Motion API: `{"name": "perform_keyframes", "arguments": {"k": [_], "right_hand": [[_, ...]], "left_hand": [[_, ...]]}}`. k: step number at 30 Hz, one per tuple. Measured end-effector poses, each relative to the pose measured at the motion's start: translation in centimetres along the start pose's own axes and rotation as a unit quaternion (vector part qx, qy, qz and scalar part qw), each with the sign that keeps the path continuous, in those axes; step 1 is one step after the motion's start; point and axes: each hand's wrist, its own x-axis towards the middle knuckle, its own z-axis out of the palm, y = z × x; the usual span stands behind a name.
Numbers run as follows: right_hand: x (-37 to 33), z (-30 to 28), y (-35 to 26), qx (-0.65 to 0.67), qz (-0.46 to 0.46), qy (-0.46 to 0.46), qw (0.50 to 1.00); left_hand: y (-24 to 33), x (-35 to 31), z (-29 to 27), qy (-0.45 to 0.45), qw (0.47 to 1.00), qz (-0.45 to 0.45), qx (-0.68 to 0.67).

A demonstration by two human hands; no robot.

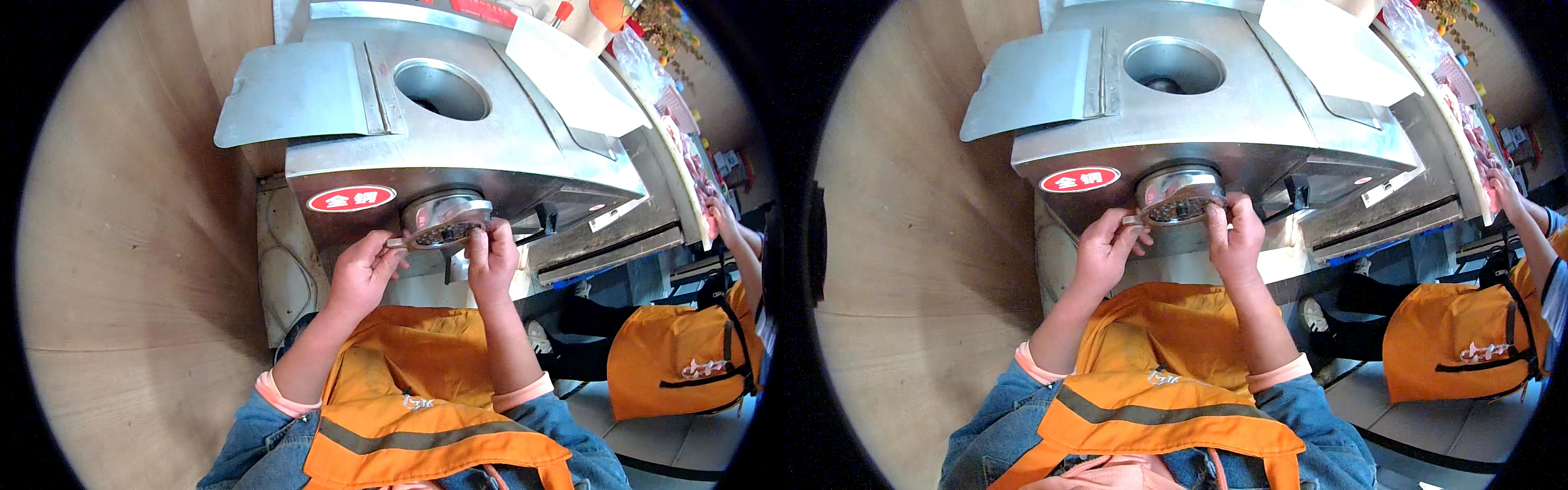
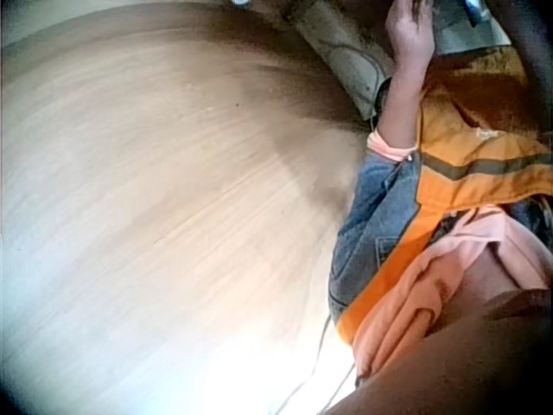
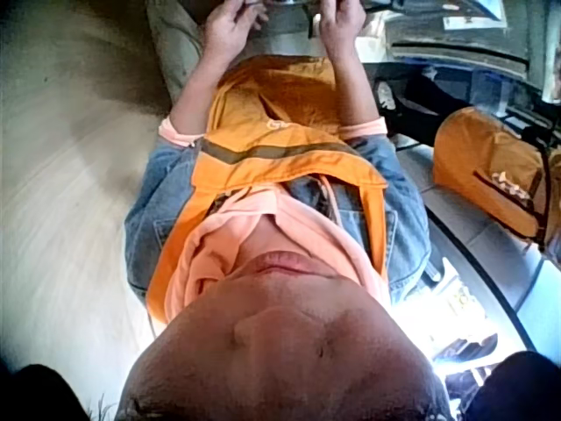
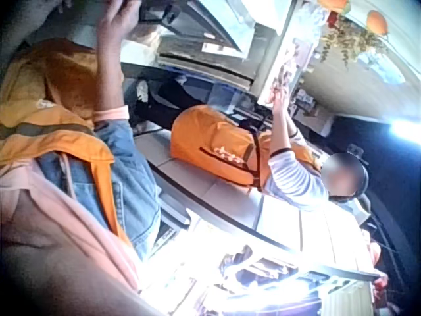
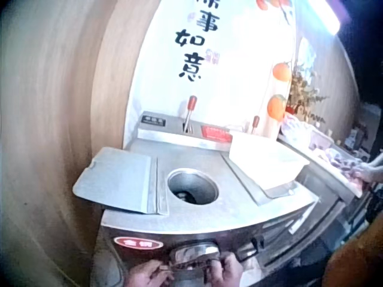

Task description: The person assembles a meat grinder by hand, inserting a metal blade and a perforated plate into the machine's output port, then securing them with a threaded ring. The person repeatedly removes and reinserts the components to adjust the fit.

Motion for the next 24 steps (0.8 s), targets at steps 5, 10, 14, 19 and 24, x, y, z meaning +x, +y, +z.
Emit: {"name": "perform_keyframes", "arguments": {"k": [5, 10, 14, 19, 24], "right_hand": [[0.7, -0.9, -0.1, -0.077, -0.077, -0.029, 0.994], [-1.3, 1.3, 0.8, 0.265, 0.085, -0.024, 0.96], [-2.3, 2.4, 2.2, 0.295, 0.135, -0.019, 0.946], [-2.1, 2.5, 2.4, 0.244, 0.111, 0.002, 0.963], [-2.1, 2.1, 2.6, 0.199, 0.099, -0.003, 0.975]], "left_hand": [[-0.9, -0.1, 0.0, -0.001, 0.999, 0.023, -0.043], [1.3, 0.3, -0.6, 0.019, 0.988, 0.042, 0.145], [2.8, 0.9, -0.8, -0.016, 0.922, 0.121, 0.368], [2.2, 0.9, -0.6, -0.001, 0.959, 0.091, 0.27], [1.3, 0.7, -0.4, 0.009, 0.974, 0.075, 0.213]]}}
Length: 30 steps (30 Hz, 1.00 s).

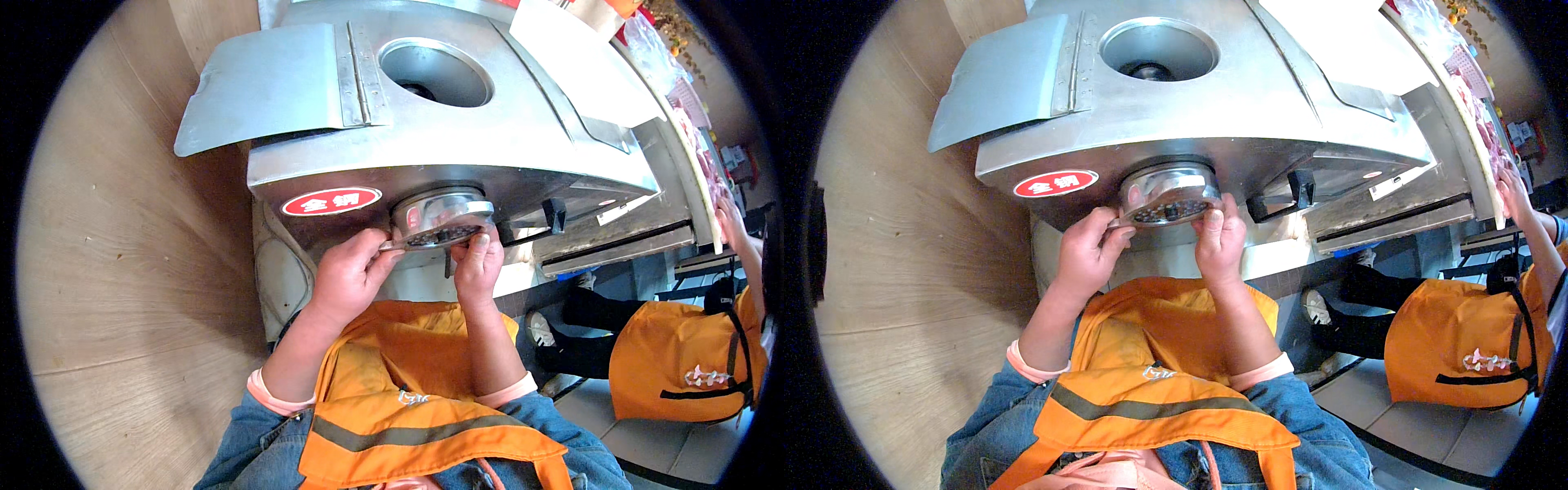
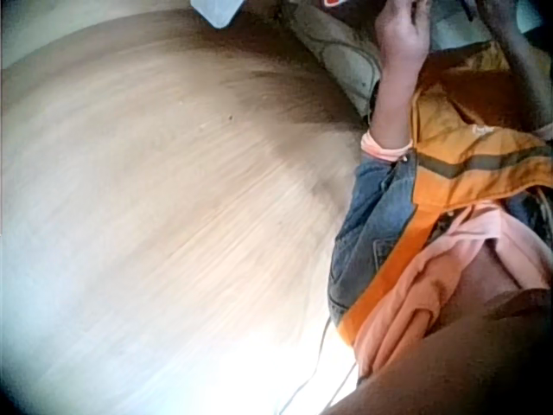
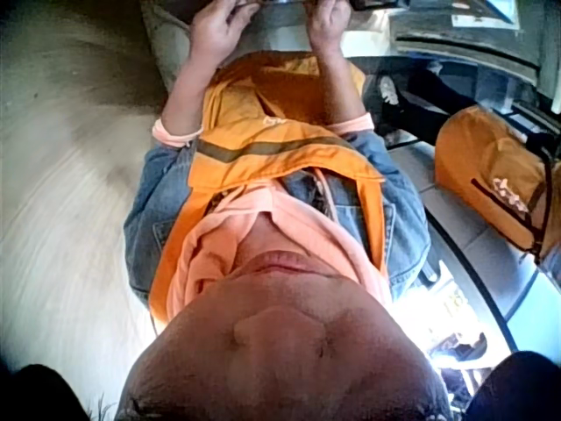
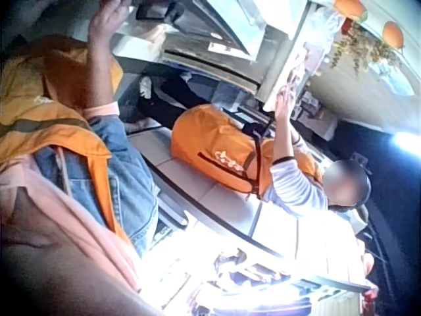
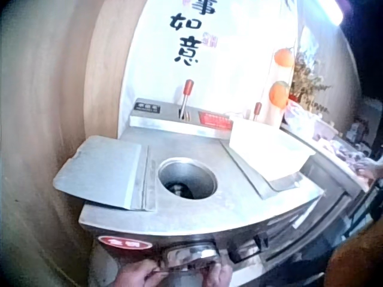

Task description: The person assembles a meat grinder by hand, inserting a metal blade and a perforated plate into the machine's output port, then securing them with a threaded ring. The person repeatedly removes and reinserts the components to adjust the fit.

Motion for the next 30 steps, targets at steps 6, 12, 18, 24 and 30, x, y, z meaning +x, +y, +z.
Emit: {"name": "perform_keyframes", "arguments": {"k": [6, 12, 18, 24, 30], "right_hand": [[0.8, 0.8, -1.9, -0.027, -0.054, 0.019, 0.998], [3.7, -0.6, -7.1, -0.196, -0.143, 0.046, 0.969], [4.2, 0.5, -7.4, -0.163, -0.16, 0.071, 0.971], [4.0, 0.1, -7.3, -0.225, -0.262, 0.045, 0.937], [1.3, -0.3, -5.1, -0.052, -0.035, 0.006, 0.998]], "left_hand": [[-0.7, 0.0, -0.6, -0.024, 0.999, 0.026, 0.034], [-1.8, -1.6, 3.2, -0.145, 0.988, -0.038, 0.027], [-2.2, -1.9, 4.5, -0.108, 0.975, -0.176, -0.08], [-1.1, -1.4, 4.8, -0.042, 0.991, -0.105, -0.075], [1.0, -0.7, 1.6, 0.087, 0.995, 0.024, 0.046]]}}
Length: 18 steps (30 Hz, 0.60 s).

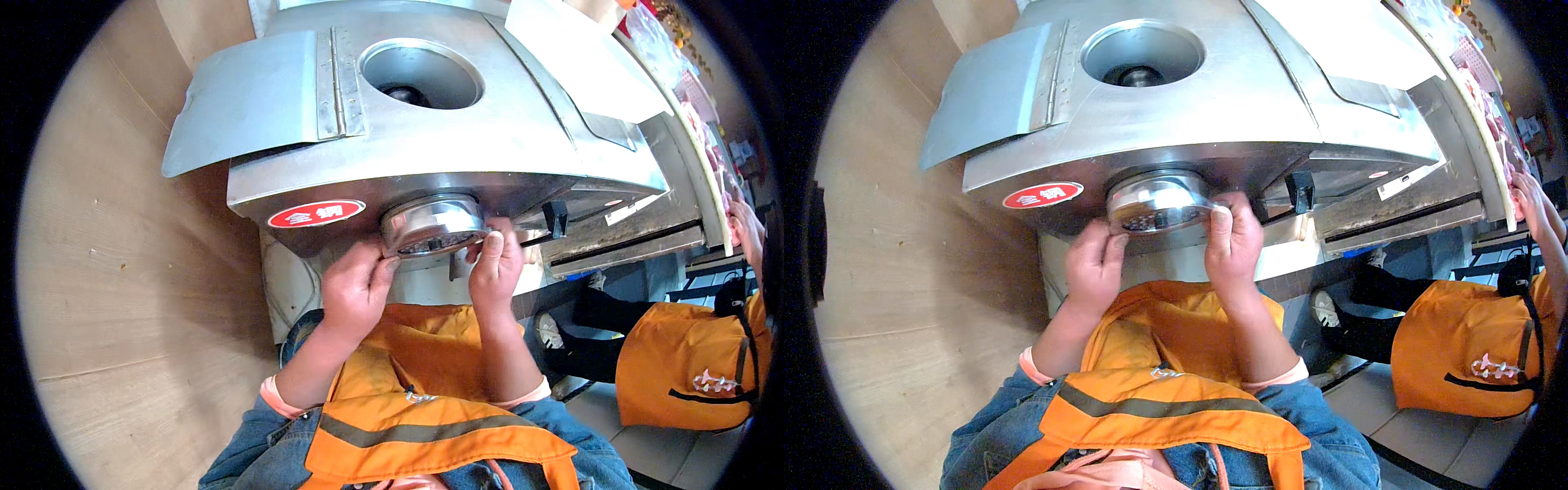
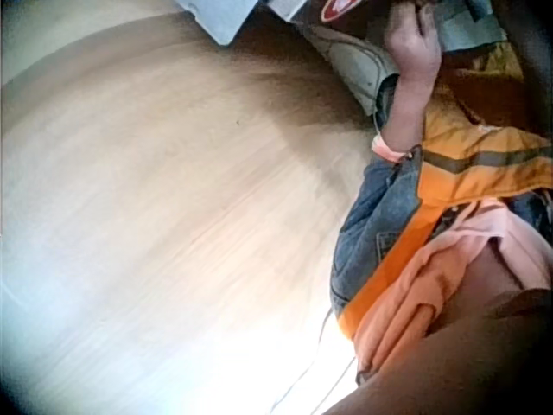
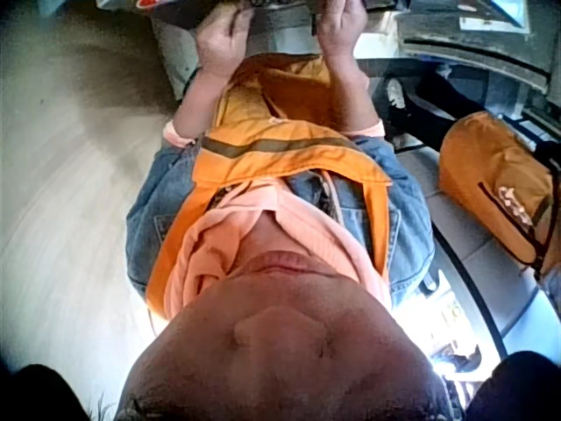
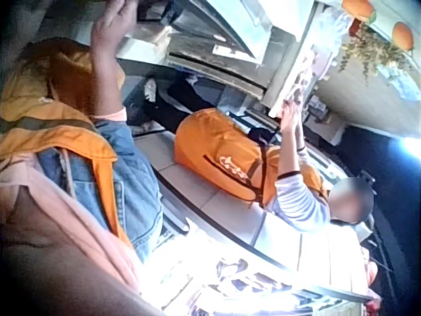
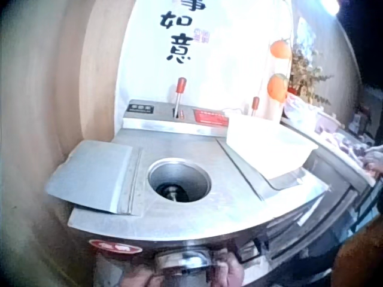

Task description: The person assembles a meat grinder by hand, inserting a metal blade and a perforated plate into the machine's output port, then securing them with a threaded ring. The person repeatedly removes and reinserts the components to adjust the fit.

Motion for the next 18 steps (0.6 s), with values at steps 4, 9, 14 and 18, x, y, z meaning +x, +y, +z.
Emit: {"name": "perform_keyframes", "arguments": {"k": [4, 9, 14, 18], "right_hand": [[-2.1, 0.1, 1.7, 0.162, 0.195, -0.073, 0.964], [-1.8, -0.6, 1.7, 0.177, 0.215, -0.069, 0.958], [-0.6, -0.6, -0.1, 0.127, 0.192, -0.03, 0.973], [1.4, -0.3, -1.9, 0.004, 0.016, 0.028, 0.999]], "left_hand": [[1.5, 1.7, -0.3, 0.098, 0.989, 0.108, 0.035], [2.1, 2.0, -0.2, 0.103, 0.992, 0.073, 0.009], [0.5, 0.3, 0.9, 0.11, 0.994, 0.019, -0.02], [-0.1, -1.6, 4.2, 0.051, 0.947, -0.186, -0.257]]}}
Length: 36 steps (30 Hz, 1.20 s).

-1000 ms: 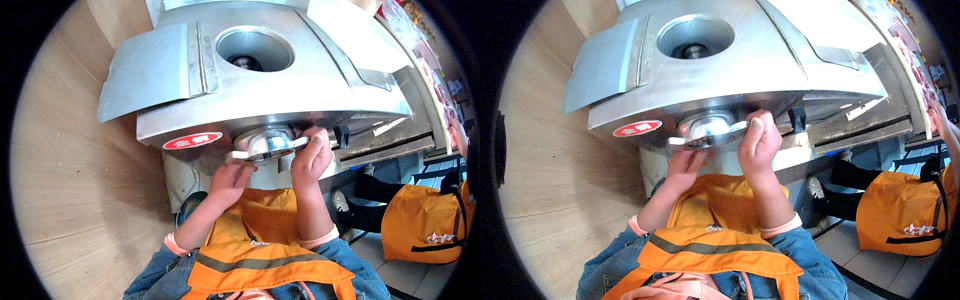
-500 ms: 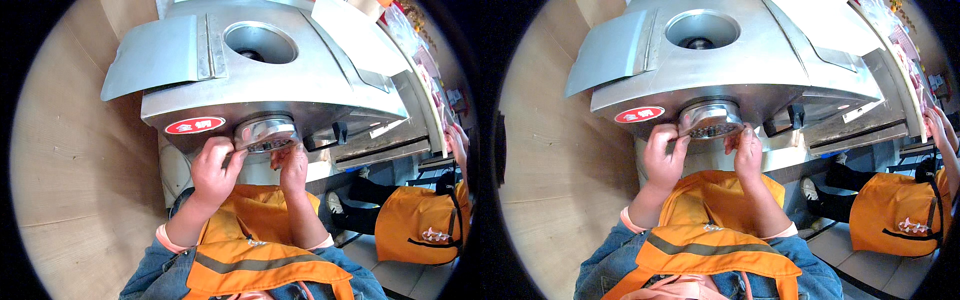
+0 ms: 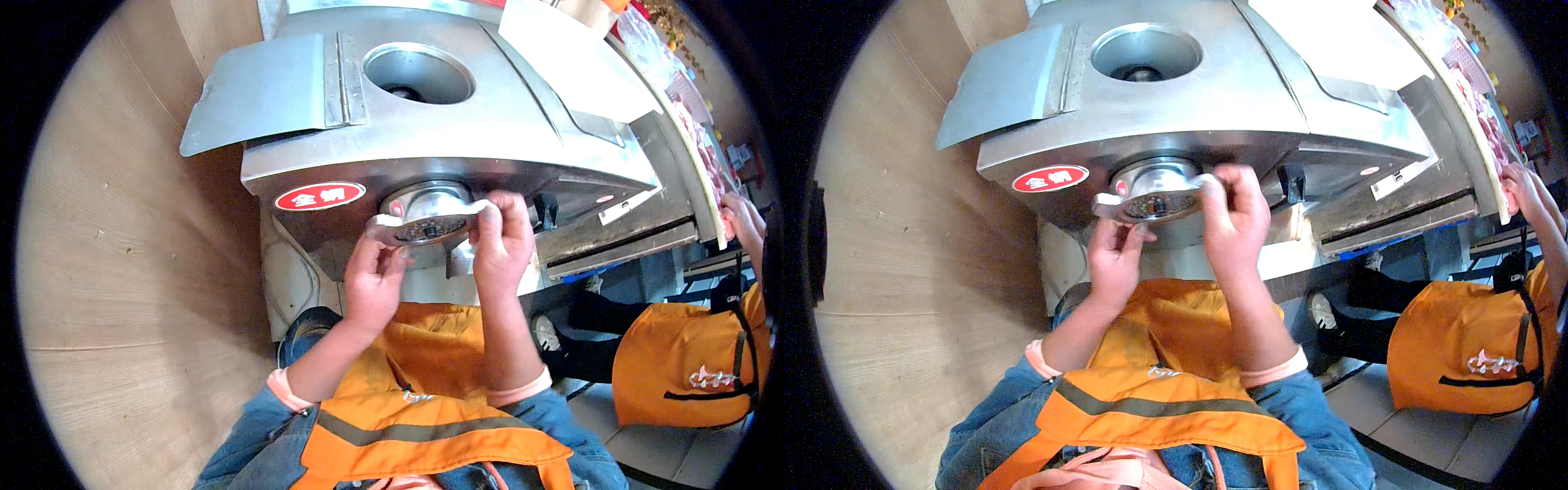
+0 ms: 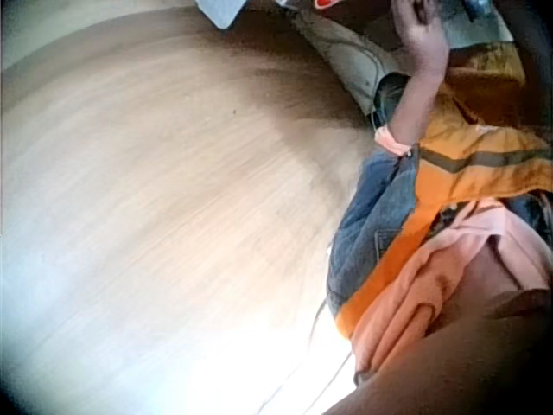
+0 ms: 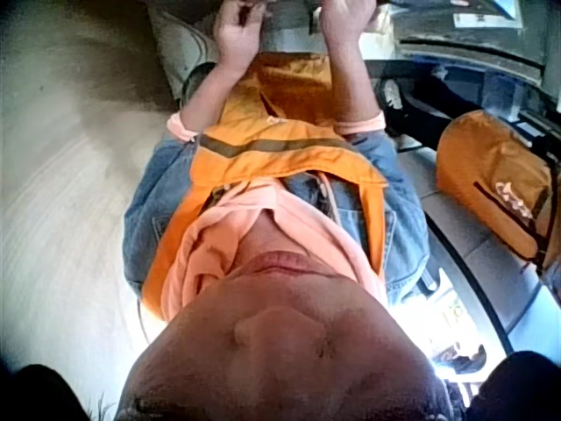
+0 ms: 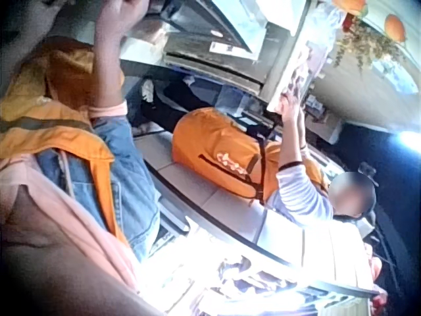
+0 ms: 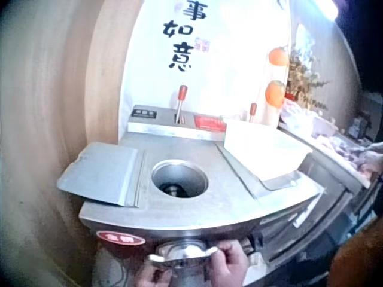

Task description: The person assembles a meat grinder by hand, inserting a metal blade and a perforated plate into the machine's output port, then securing them with a threaded ring. The person repeatedly removes and reinserts the components to adjust the fit.

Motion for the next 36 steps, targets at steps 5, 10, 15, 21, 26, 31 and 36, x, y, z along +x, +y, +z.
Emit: {"name": "perform_keyframes", "arguments": {"k": [5, 10, 15, 21, 26, 31, 36], "right_hand": [[1.6, 0.7, -2.9, -0.125, -0.195, -0.047, 0.972], [2.9, 0.4, -4.5, -0.229, -0.329, -0.159, 0.902], [-0.5, -0.2, -0.8, -0.068, -0.037, -0.02, 0.997], [-4.4, 0.7, 3.2, 0.146, 0.186, -0.108, 0.966], [-2.5, -0.5, 1.3, 0.074, 0.031, -0.049, 0.996], [-3.3, -0.3, 0.1, 0.009, 0.001, -0.02, 1.0], [-4.2, 1.3, 1.7, 0.223, 0.182, -0.093, 0.953]], "left_hand": [[-0.9, 0.4, 0.1, -0.048, 0.998, 0.018, -0.033], [0.1, 0.8, 1.0, -0.175, 0.981, -0.061, -0.054], [-0.1, 1.2, 0.4, -0.245, 0.932, -0.24, -0.121], [4.4, -0.1, -2.7, 0.046, 0.94, 0.243, 0.237], [7.6, 2.1, -1.2, 0.015, 0.882, 0.354, 0.312], [4.9, 1.2, -2.3, 0.055, 0.944, 0.255, 0.201], [0.5, 0.1, -1.8, 0.056, 0.984, 0.148, 0.079]]}}
